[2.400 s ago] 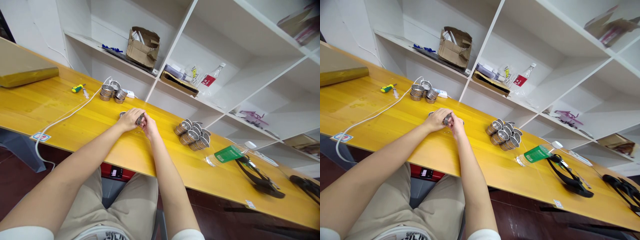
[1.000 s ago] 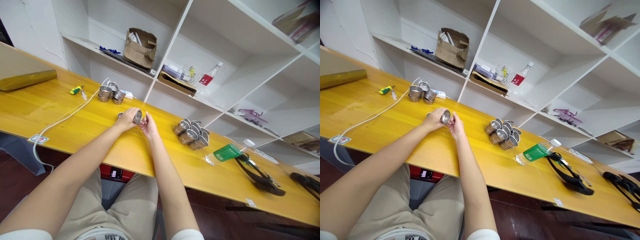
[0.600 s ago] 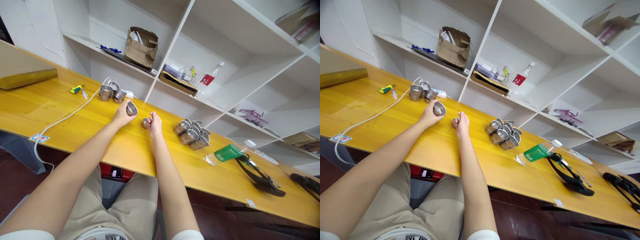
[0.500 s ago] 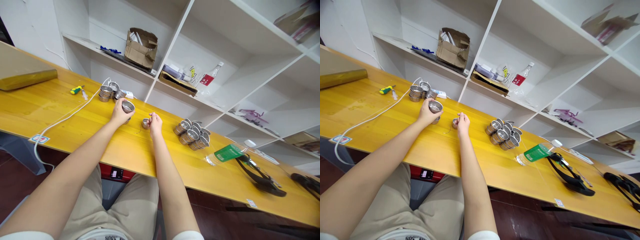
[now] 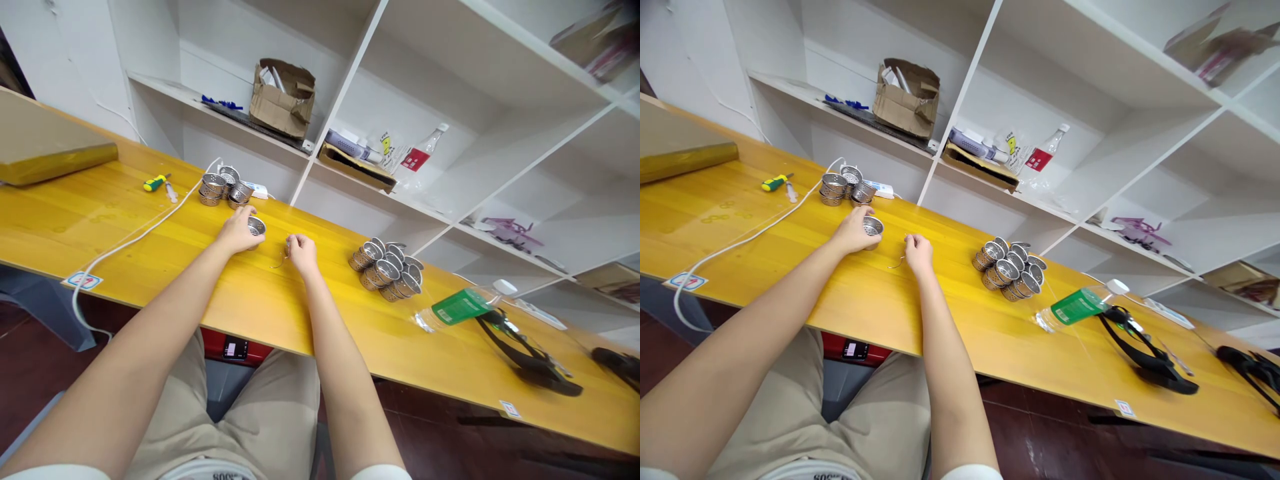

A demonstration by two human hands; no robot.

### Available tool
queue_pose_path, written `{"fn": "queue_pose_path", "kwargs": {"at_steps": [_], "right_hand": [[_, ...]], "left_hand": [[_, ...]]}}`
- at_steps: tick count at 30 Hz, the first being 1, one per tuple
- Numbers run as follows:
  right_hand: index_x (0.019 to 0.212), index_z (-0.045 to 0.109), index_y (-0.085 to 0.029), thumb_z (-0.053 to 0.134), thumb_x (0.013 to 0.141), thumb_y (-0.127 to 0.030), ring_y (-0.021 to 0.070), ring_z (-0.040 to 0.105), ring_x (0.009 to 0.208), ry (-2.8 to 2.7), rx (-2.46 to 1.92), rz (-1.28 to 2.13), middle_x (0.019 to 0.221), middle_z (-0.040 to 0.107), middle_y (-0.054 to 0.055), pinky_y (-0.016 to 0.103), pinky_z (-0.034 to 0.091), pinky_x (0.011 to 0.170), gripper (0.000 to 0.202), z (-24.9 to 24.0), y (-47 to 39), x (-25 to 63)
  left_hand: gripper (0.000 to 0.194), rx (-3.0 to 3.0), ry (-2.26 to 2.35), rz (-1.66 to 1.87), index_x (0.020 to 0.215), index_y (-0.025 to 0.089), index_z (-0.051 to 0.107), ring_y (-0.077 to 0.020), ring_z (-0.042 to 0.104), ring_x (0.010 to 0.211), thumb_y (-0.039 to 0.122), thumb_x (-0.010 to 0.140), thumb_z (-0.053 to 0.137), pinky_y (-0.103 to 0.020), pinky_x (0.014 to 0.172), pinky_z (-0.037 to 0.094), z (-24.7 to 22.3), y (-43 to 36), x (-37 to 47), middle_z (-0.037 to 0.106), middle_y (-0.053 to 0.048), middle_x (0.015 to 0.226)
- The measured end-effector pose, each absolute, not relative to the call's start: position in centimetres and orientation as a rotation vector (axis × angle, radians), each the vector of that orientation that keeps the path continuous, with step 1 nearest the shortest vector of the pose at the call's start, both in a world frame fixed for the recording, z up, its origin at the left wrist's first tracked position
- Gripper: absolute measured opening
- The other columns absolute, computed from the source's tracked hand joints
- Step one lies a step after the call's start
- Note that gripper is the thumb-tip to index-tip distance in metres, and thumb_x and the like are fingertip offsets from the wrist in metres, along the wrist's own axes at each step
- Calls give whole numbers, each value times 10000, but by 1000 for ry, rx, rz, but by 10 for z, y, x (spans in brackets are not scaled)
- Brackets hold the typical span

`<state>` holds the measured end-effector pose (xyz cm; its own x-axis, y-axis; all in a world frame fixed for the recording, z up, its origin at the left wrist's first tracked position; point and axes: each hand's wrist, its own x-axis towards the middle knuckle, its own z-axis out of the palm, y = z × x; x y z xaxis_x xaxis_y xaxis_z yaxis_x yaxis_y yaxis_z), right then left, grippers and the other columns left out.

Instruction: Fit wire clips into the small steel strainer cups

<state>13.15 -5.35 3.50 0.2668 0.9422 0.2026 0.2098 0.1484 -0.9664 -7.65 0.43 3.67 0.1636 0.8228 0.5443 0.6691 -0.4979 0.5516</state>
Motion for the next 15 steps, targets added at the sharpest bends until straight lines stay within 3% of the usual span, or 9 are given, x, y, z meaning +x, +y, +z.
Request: {"fn": "queue_pose_path", "kwargs": {"at_steps": [2,5,15], "right_hand": [[726,672,-215,621,888,-358,117,463,477,-1285,-1394,645,482,530,-83,221,339,537,222,35,-55,130],[712,678,-216,620,898,-332,121,471,490,-1346,-1397,597,485,537,-78,230,353,572,226,36,-57,128],[690,681,-227,608,903,-232,148,491,602,-1512,-1445,519,570,570,-44,255,352,640,224,37,-59,123]], "left_hand": [[644,2332,1464,1163,1291,223,605,-336,614,1160,428,699,752,-454,1050,500,33,5,-78,597,-118,1247],[547,2429,1451,1116,1226,205,663,-344,574,1212,449,739,711,-459,1101,465,28,8,-78,584,-123,1210],[484,2491,1422,1028,1185,187,648,-351,545,1170,508,823,657,-497,1065,472,27,11,-78,591,-146,1194]]}}
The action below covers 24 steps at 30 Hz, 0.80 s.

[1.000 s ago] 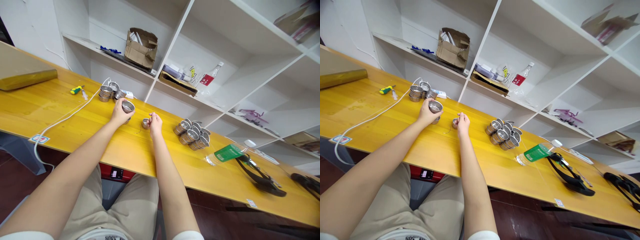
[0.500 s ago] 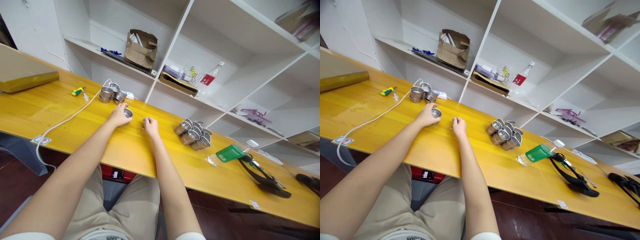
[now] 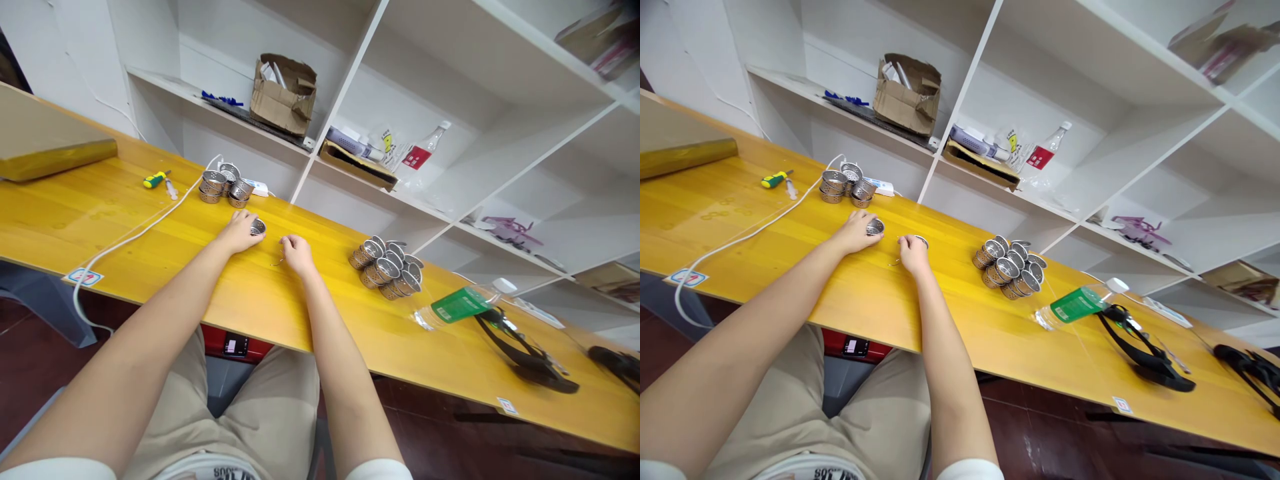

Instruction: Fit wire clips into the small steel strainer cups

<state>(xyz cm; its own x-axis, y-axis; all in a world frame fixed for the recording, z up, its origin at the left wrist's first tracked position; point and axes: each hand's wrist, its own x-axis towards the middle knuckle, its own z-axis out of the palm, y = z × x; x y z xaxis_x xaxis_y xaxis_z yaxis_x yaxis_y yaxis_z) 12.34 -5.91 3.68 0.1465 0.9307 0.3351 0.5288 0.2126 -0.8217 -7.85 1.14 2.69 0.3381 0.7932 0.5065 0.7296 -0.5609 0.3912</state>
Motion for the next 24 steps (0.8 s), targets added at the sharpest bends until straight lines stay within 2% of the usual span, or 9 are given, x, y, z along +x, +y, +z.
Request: {"fn": "queue_pose_path", "kwargs": {"at_steps": [7,12,14,17,24], "right_hand": [[659,663,-229,625,896,-204,159,496,644,-1580,-1469,433,626,601,-17,272,350,674,242,34,-57,124],[711,683,-212,598,930,-227,158,526,680,-1628,-1500,377,679,638,2,263,361,686,236,34,-57,126],[778,706,-196,560,963,-238,160,560,731,-1678,-1582,340,745,676,20,262,372,706,239,36,-58,126],[858,731,-173,511,1000,-248,164,600,789,-1764,-1686,284,828,716,47,263,391,733,272,39,-60,125],[978,763,-167,540,999,-257,185,667,858,-1899,-1822,215,932,765,82,264,445,787,242,40,-67,117]], "left_hand": [[556,2454,1372,1020,1275,195,648,-351,530,1228,515,820,673,-490,1116,440,25,12,-81,590,-142,1237],[972,2367,1342,1060,1476,185,513,-376,473,1367,656,674,798,-499,1191,375,32,11,-84,546,-160,1431],[873,2244,1327,1151,1476,192,520,-343,499,1365,692,780,690,-469,1193,376,37,12,-84,550,-146,1458],[652,2095,1300,1190,1415,194,592,-289,563,1321,619,928,512,-414,1173,404,40,15,-85,592,-122,1448],[567,2210,1283,1002,1343,215,669,-305,620,1262,533,879,597,-415,1118,460,31,20,-84,682,-99,1346]]}}
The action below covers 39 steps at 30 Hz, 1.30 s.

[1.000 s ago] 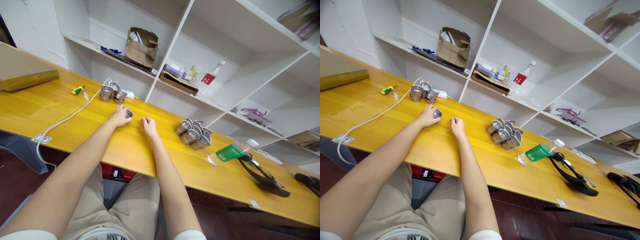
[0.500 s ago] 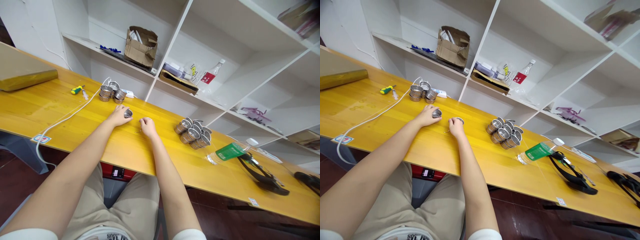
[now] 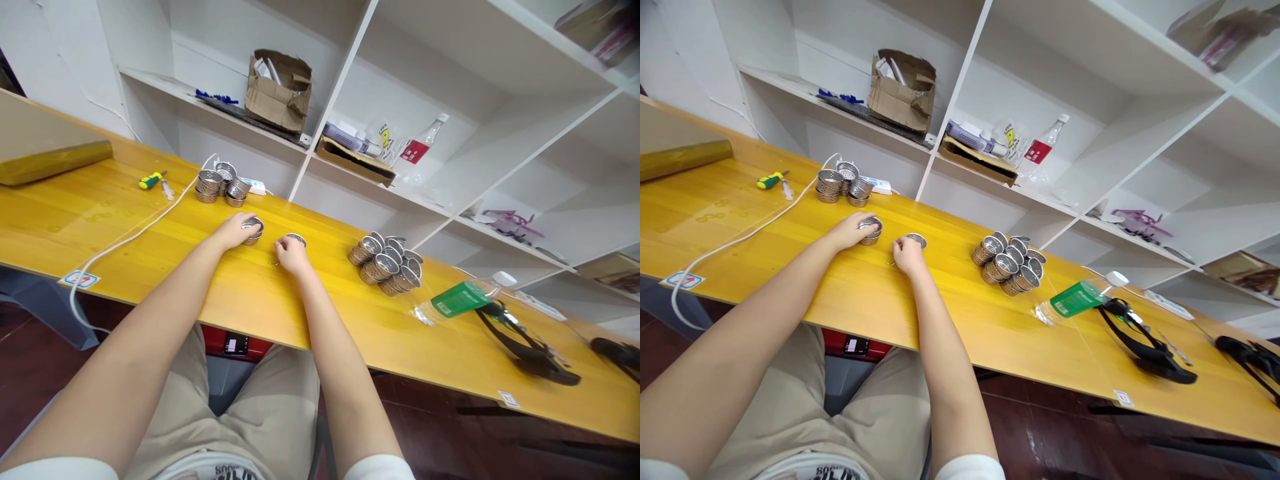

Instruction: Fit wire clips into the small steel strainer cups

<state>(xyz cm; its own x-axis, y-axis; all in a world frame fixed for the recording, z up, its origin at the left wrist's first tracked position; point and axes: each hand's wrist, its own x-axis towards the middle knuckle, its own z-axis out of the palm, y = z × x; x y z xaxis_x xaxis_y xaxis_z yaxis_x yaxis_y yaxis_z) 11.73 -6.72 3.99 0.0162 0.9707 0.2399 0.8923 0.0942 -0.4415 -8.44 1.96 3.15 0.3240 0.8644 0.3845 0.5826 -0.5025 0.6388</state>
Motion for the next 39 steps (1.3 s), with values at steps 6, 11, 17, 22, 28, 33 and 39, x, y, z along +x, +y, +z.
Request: {"fn": "queue_pose_path", "kwargs": {"at_steps": [6,11,17,22,28,33,39], "right_hand": [[1051,752,-153,563,991,-242,239,703,949,-1992,-1985,159,1001,766,146,303,493,843,217,43,-77,109],[1101,741,-115,573,985,-223,295,710,994,-2013,-2122,113,1074,748,219,352,513,847,231,50,-84,101],[1083,749,-91,543,967,-129,300,709,991,-2043,-2176,71,1098,744,235,352,511,846,239,52,-87,98],[1029,751,-124,512,945,-65,246,694,984,-2153,-1960,38,1057,755,181,316,499,885,260,41,-79,97],[1059,725,-159,605,895,-80,200,683,993,-2100,-1716,149,1087,750,115,297,494,962,218,30,-71,93],[1091,721,-173,631,886,-83,176,718,932,-1963,-1712,348,1085,773,91,289,520,953,241,30,-71,95],[1048,755,-190,574,914,-70,156,731,933,-1988,-1688,299,1027,799,55,247,514,939,255,31,-72,93]], "left_hand": [[628,2217,1327,1032,1368,205,652,-304,622,1252,611,895,573,-412,1108,459,28,19,-85,676,-113,1351],[640,2216,1364,1115,1371,174,625,-304,593,1284,608,903,575,-416,1126,439,30,14,-84,635,-131,1400],[609,2221,1425,1071,1354,179,616,-318,603,1258,589,906,581,-426,1097,459,33,8,-82,637,-134,1377],[583,2219,1447,1064,1347,194,608,-313,599,1263,577,908,581,-418,1099,455,33,8,-81,636,-128,1373],[587,2214,1449,1054,1357,205,594,-310,596,1273,584,909,577,-415,1096,453,31,10,-80,626,-129,1386],[584,2203,1458,1047,1356,210,591,-307,597,1273,584,907,580,-403,1093,455,32,9,-80,627,-122,1389],[588,2203,1443,1055,1347,202,593,-323,609,1255,590,906,577,-435,1080,466,33,7,-79,633,-144,1376]]}}
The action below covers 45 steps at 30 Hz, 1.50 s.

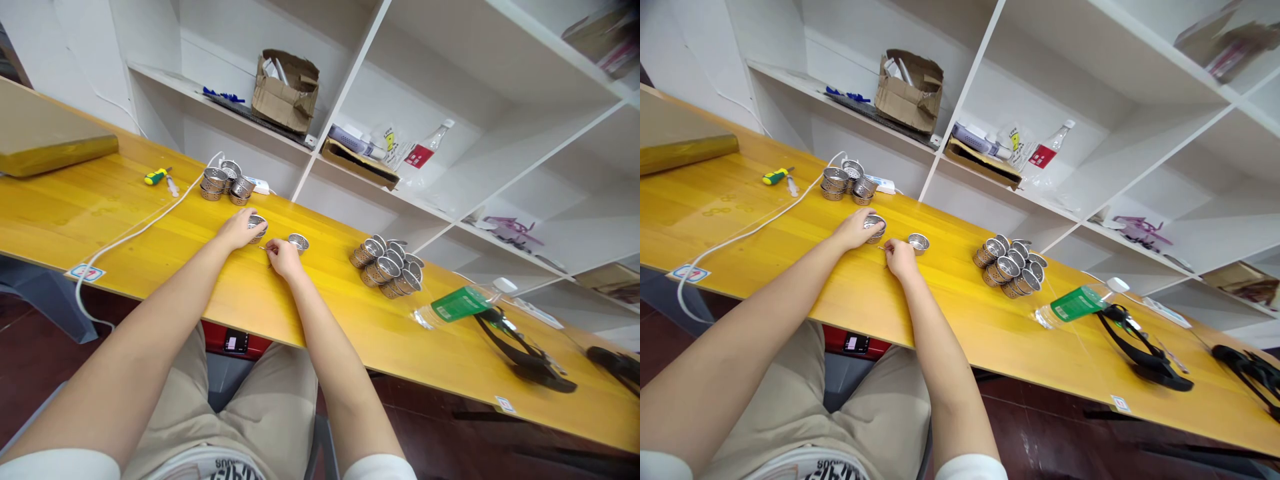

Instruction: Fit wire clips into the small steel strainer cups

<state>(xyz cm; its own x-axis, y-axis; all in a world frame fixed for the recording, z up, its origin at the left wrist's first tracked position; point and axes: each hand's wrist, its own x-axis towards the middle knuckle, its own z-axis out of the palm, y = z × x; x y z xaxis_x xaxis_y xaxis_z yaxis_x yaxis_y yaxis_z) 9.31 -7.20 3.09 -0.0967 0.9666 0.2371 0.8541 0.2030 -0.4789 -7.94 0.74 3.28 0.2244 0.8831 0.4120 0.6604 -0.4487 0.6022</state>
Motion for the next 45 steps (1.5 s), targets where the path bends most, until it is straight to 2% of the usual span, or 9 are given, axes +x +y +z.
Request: {"fn": "queue_pose_path", "kwargs": {"at_steps": [10,15,18,24,26,29,33,39,45], "right_hand": [[1113,758,-192,492,998,-154,195,662,1092,-2111,-1700,75,1132,750,94,276,449,1017,292,32,-69,89],[1265,686,-162,523,1013,-378,281,542,1257,-1750,-1808,-214,1330,646,166,389,416,1075,370,42,-73,116],[1192,711,-194,618,954,-490,314,544,1248,-1844,-1942,-170,1321,662,146,416,442,1033,392,42,-74,131],[1051,760,-201,538,1013,-315,244,643,1083,-2013,-1939,-86,1158,729,121,324,465,961,252,35,-69,134],[1062,770,-198,537,1024,-317,239,623,1130,-2004,-1804,-129,1195,721,116,319,447,1012,265,36,-68,130],[1040,774,-186,507,1047,-346,221,608,1137,-1981,-1595,-173,1216,709,115,308,429,1050,312,41,-70,121],[951,753,-186,426,1075,-330,216,622,1035,-1973,-1510,-181,1073,724,117,319,445,994,378,48,-77,108],[927,708,-192,413,1075,-390,226,598,1012,-2075,-1446,-203,1005,709,111,317,432,968,384,55,-88,102],[885,698,-198,353,1084,-390,245,581,993,-2090,-1497,-281,939,697,109,352,403,962,442,65,-94,109]], "left_hand": [[565,2198,1439,1069,1330,213,591,-303,606,1258,589,908,581,-418,1088,458,32,9,-79,637,-129,1369],[523,2269,1414,1175,1314,195,592,-318,553,1288,548,928,575,-448,1127,417,36,6,-78,625,-136,1359],[470,2345,1350,1321,1307,175,589,-328,512,1307,469,942,573,-471,1150,387,43,-2,-74,613,-143,1360],[346,2523,1177,1390,1252,193,620,-322,510,1292,292,927,557,-474,1135,395,51,-20,-61,621,-127,1306],[396,2594,1096,1352,1273,192,617,-319,513,1296,209,882,555,-474,1142,400,52,-25,-57,615,-126,1317],[603,2692,959,1251,1386,199,557,-324,484,1361,131,787,573,-489,1189,374,51,-31,-52,570,-125,1413],[790,2723,787,1196,1511,186,426,-330,461,1413,149,744,611,-507,1215,352,48,-33,-47,518,-148,1489],[558,2612,882,1313,1420,164,495,-290,553,1318,188,864,542,-457,1160,415,46,-27,-44,602,-154,1376],[574,2645,818,1242,1377,180,541,-303,580,1279,175,807,604,-465,1128,437,48,-27,-44,629,-141,1342]]}}
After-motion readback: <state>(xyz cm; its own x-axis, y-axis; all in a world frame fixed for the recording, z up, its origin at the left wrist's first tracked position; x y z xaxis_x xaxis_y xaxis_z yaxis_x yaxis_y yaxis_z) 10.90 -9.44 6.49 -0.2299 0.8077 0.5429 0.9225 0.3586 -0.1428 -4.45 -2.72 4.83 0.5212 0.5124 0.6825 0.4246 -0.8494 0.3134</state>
